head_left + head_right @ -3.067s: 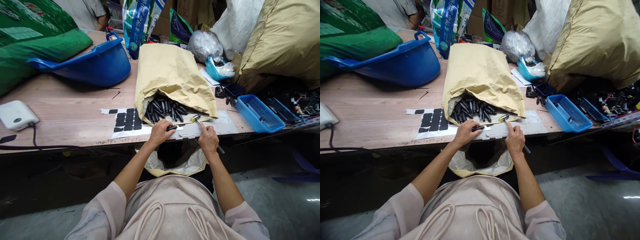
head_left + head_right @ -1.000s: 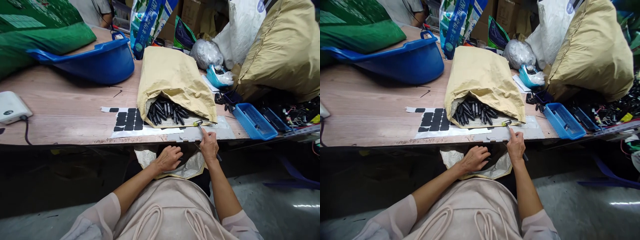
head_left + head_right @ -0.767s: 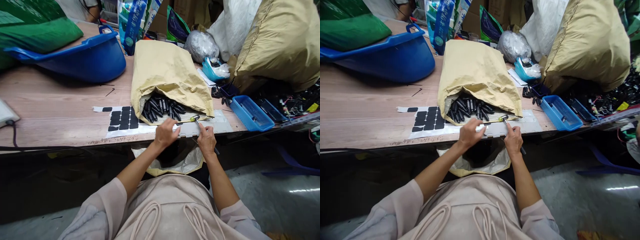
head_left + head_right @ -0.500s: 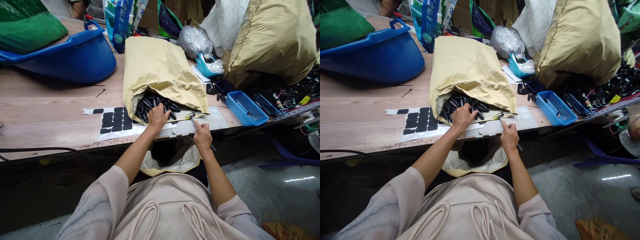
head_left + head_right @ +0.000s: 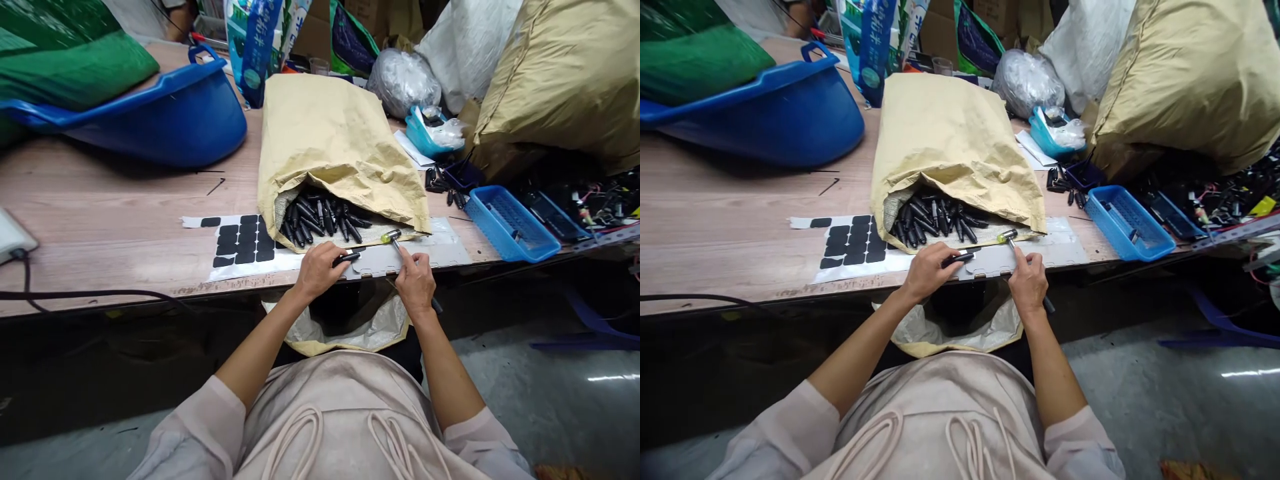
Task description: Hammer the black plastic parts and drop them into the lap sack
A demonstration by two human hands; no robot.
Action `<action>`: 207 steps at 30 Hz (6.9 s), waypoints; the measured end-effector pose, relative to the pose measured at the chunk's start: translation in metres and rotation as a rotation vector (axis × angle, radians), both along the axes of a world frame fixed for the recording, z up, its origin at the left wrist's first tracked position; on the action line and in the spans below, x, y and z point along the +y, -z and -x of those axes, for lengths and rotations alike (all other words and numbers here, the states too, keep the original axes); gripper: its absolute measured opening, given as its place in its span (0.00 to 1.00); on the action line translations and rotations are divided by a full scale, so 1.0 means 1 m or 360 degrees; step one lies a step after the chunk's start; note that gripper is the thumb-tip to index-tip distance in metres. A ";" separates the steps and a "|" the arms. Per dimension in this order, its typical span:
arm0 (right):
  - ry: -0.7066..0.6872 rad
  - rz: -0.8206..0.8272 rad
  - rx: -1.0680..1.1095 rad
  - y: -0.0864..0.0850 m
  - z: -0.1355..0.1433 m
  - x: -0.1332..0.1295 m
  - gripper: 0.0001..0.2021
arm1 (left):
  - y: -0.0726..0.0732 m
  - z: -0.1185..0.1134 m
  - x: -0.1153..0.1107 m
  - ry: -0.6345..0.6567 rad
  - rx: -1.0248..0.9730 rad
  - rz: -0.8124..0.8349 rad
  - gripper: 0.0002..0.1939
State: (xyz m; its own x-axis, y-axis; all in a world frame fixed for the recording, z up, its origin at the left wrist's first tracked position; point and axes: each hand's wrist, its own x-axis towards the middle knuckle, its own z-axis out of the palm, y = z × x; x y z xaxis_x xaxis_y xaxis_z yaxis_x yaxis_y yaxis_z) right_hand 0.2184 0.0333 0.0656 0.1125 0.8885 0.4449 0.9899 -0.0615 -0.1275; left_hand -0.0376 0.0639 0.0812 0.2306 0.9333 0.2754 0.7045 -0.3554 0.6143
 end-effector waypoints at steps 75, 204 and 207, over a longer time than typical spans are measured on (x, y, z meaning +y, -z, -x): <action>-0.0265 0.0010 0.0079 -0.002 -0.009 0.065 0.18 | 0.083 -0.042 -0.072 0.0531 0.0702 0.0903 0.13; -0.0435 0.0042 0.0070 -0.001 -0.036 0.076 0.16 | 0.070 -0.037 -0.072 0.0635 0.0746 0.0700 0.08; -0.0437 0.0032 0.0084 0.000 -0.036 0.077 0.16 | 0.056 -0.033 -0.074 0.0638 0.0605 0.0524 0.05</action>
State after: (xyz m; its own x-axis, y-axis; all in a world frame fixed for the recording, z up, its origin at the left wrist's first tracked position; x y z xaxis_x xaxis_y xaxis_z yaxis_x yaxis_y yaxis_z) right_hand 0.2542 0.1102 0.0657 -0.1115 0.8976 0.4266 0.9619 0.2053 -0.1805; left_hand -0.0047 -0.0104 0.0254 0.6041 0.7762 -0.1805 0.7464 -0.4717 0.4695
